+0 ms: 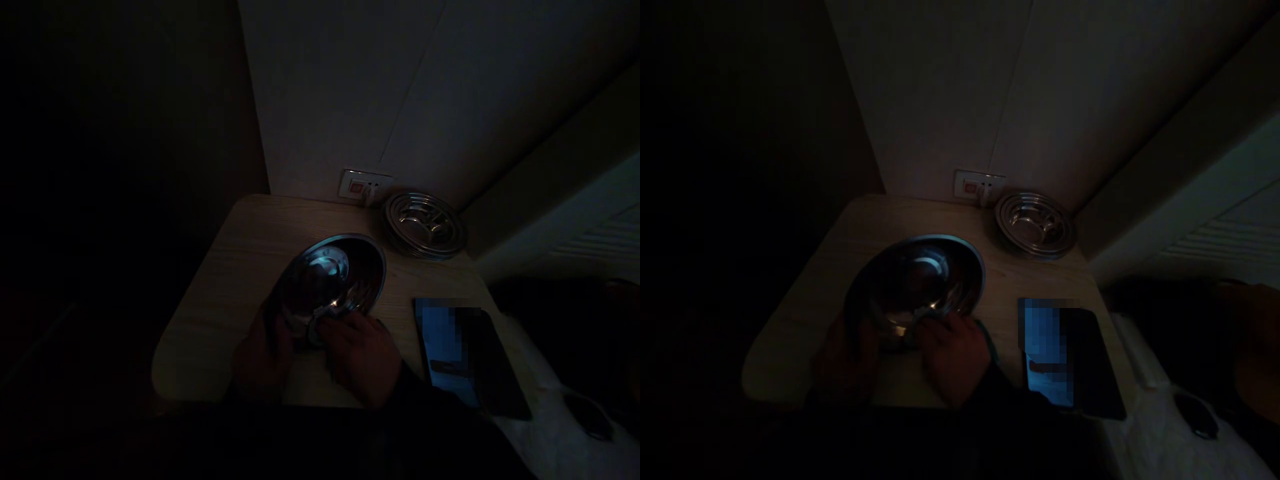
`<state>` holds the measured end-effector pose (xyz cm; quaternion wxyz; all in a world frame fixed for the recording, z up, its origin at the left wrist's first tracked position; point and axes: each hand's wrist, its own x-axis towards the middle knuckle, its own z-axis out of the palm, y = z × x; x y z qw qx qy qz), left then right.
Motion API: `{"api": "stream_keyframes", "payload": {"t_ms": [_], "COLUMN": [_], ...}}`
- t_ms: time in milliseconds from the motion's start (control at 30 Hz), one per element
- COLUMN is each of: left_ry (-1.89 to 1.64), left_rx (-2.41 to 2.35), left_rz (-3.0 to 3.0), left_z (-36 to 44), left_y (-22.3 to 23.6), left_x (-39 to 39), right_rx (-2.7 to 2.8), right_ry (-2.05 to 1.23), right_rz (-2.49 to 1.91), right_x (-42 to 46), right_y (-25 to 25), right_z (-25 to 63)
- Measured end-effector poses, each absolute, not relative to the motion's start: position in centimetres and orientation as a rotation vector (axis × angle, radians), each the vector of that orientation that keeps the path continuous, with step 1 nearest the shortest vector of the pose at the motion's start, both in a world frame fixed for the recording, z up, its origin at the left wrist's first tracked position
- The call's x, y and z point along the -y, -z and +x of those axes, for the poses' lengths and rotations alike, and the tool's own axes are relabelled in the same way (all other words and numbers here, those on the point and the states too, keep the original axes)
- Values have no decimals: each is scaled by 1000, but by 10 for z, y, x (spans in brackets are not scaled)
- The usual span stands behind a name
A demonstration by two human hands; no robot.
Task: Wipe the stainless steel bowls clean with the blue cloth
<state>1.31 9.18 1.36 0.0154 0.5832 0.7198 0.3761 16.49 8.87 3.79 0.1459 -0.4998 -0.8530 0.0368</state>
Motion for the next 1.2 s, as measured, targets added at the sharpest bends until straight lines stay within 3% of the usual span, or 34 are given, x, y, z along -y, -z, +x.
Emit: {"api": "stream_keyframes", "payload": {"t_ms": [133, 333, 633, 900, 1100, 1200], "left_ry": [-1168, -1171, -825, -850, -912, -917], "left_rx": [-2220, -1924, -2170, -2091, -2005, -2069], "left_rz": [1742, 1697, 1365, 1448, 1485, 1499], "left_z": [19, 19, 29, 26, 23, 23], "left_y": [-16, -20, -31, -21, -25, -27], "left_x": [-91, -93, -89, -99, -101, -99], "right_rx": [2526, 2352, 2305, 2531, 2422, 2500], "right_ry": [68, 13, 6, 145, -91, 24], "right_rz": [-1574, -1505, -1503, -1521, -1240, -1267], "right_x": [-94, -84, -82, -85, -96, -99], "right_y": [-39, -22, -21, -39, -29, -33], "right_z": [193, 175, 168, 187, 151, 161]}}
